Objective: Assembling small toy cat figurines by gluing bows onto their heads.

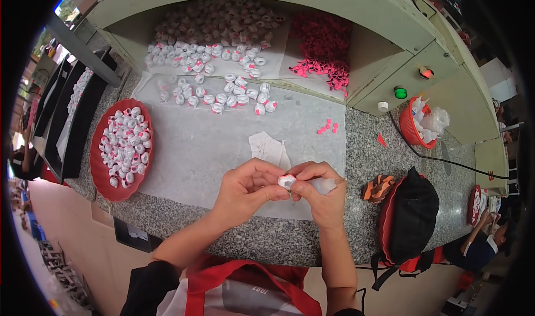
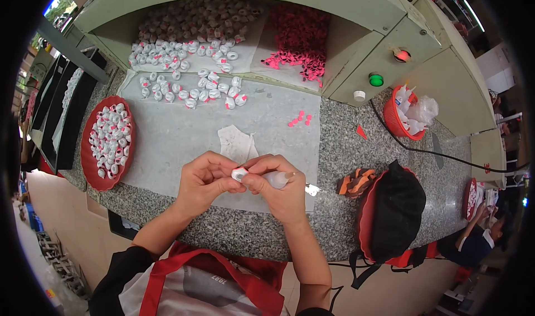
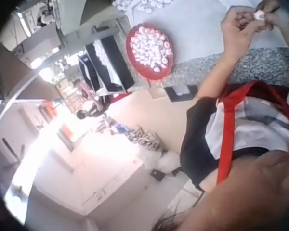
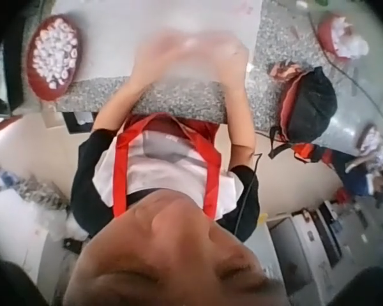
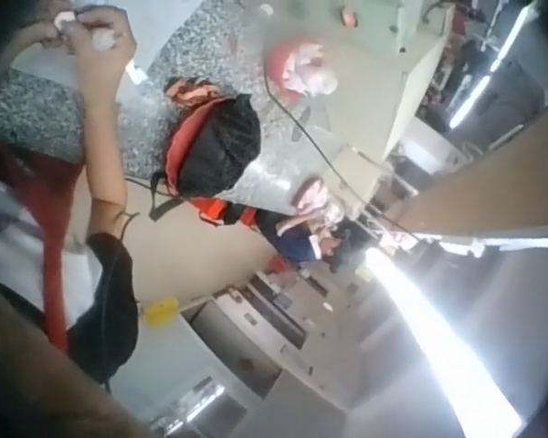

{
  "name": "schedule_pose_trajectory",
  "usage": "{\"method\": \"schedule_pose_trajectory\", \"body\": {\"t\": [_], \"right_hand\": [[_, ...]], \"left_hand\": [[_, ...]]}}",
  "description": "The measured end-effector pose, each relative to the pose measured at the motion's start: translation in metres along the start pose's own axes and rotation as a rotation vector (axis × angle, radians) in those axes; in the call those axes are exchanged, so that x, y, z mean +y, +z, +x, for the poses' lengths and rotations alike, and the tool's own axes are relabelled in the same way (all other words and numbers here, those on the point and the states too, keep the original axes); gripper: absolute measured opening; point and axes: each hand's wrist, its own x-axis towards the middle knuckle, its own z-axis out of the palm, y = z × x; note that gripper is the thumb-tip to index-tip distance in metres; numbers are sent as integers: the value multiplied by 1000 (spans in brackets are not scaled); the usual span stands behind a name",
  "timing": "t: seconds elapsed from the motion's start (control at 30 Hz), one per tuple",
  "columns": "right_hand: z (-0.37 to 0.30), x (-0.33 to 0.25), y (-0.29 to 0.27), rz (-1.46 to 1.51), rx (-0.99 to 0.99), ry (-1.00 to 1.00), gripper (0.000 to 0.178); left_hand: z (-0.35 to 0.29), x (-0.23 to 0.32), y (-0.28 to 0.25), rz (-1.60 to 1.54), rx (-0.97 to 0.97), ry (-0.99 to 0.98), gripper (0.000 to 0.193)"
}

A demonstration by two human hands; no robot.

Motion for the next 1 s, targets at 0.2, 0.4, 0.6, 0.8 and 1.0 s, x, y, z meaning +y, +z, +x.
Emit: {"method": "schedule_pose_trajectory", "body": {"t": [0.2, 0.4, 0.6, 0.8, 1.0], "right_hand": [[1, 14, -2, 43, 33, 56, 14], [5, 22, 7, 35, 68, 151, 10], [1, 25, 26, -64, 34, 114, 10], [7, 13, 10, -307, 170, 181, 13], [0, 11, 22, -347, 136, 206, 14]], "left_hand": [[2, -3, 0, -1, 38, -39, 20], [4, -1, -6, 43, 100, -71, 19], [-23, 8, -31, 307, 190, 3, 20], [-60, 58, -147, 1264, 895, 219, 24], [46, 9, -126, 1665, 450, 599, 32]]}}
